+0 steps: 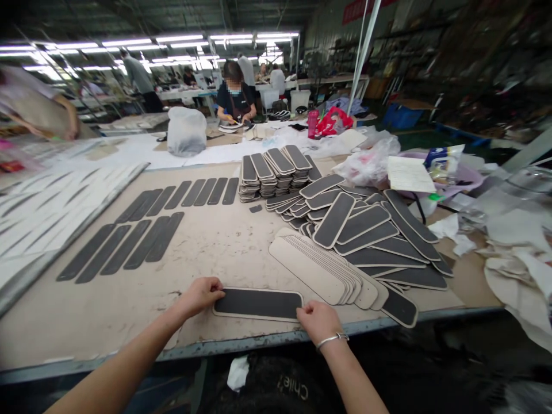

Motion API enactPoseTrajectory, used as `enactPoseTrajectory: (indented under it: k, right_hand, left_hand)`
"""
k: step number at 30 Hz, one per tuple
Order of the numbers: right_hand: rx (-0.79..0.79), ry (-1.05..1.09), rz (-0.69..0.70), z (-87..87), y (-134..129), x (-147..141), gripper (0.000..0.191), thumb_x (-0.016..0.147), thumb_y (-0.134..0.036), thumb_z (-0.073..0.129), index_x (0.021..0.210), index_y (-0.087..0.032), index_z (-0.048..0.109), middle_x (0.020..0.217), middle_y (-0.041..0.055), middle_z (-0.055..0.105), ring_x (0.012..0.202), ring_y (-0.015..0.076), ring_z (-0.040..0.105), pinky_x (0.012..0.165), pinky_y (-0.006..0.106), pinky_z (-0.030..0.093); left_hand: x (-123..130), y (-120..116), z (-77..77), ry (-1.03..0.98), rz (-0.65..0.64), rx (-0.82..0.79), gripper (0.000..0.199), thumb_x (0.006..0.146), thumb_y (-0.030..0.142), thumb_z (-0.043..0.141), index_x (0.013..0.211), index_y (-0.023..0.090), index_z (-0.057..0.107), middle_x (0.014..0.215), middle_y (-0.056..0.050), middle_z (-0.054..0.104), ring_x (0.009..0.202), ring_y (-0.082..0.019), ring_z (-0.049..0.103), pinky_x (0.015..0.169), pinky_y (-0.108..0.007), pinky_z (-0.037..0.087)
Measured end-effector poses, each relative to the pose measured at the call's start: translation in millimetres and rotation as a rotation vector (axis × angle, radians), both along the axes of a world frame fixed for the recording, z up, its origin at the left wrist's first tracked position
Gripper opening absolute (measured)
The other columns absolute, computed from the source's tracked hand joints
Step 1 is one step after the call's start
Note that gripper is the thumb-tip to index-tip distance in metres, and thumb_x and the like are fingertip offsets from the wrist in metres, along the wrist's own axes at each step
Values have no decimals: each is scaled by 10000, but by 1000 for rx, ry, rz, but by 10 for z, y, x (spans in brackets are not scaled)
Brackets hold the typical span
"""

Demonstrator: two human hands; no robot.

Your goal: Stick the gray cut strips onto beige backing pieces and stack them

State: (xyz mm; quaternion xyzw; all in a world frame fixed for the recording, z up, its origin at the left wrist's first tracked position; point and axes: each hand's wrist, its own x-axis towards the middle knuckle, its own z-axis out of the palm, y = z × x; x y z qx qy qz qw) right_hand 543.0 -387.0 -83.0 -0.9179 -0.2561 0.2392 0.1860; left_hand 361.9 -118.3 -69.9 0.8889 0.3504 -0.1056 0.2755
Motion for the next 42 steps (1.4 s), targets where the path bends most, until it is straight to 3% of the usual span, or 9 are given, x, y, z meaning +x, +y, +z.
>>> enactPoseTrajectory:
  k: [13, 17, 25, 32, 38, 42]
  right_hand:
    - [-36, 59, 33, 54, -12, 21, 296, 710, -451, 484, 551, -226, 593, 535, -5, 618, 575, 154, 551, 557, 242, 345]
    - [-77, 80, 59, 79, -7, 20, 318, 715, -481, 463, 560, -237, 594, 546, -8, 622, 591, 165, 560, 565, 248, 345]
    - [-125, 78, 120, -8, -36, 41, 373, 721, -554, 428, 568, -246, 574, 550, -17, 607, 606, 175, 559, 577, 260, 342]
    - [-113, 88, 118, -36, -41, 45, 386, 729, -568, 417, 583, -247, 573, 543, -25, 593, 597, 168, 554, 589, 264, 353]
    - [-84, 46, 83, -21, -15, 20, 337, 729, -507, 458, 555, -233, 549, 529, -27, 588, 573, 148, 544, 559, 249, 340]
    - [-47, -56, 92, 1, -57, -20, 310, 748, -452, 479, 547, -219, 519, 508, -21, 564, 530, 134, 518, 531, 248, 334]
  left_hand:
    - [-3, -46, 0, 12, 42, 32, 62, 676, 222, 599, 686, 179, 556, 584, 29, 551, 582, -115, 510, 518, -207, 295]
    - [-29, -28, 17, -14, 141, 2, 248, 606, 243, 665, 810, 180, 537, 585, 42, 556, 564, -118, 522, 500, -204, 302]
    - [-205, -79, -54, -110, 190, -70, 127, 710, 279, 577, 791, 190, 536, 606, 41, 595, 562, -102, 555, 506, -193, 343]
    - [-276, -104, -98, -169, 228, -61, 220, 642, 206, 636, 829, 197, 520, 633, 48, 609, 612, -112, 565, 556, -197, 356]
    - [-271, -164, -30, -196, 130, -46, 237, 695, 164, 589, 921, 217, 537, 654, 52, 581, 626, -106, 539, 576, -188, 357]
    - [-319, -208, -71, -253, 33, 26, 255, 771, 165, 508, 990, 241, 613, 801, 0, 578, 777, -125, 540, 702, -202, 391]
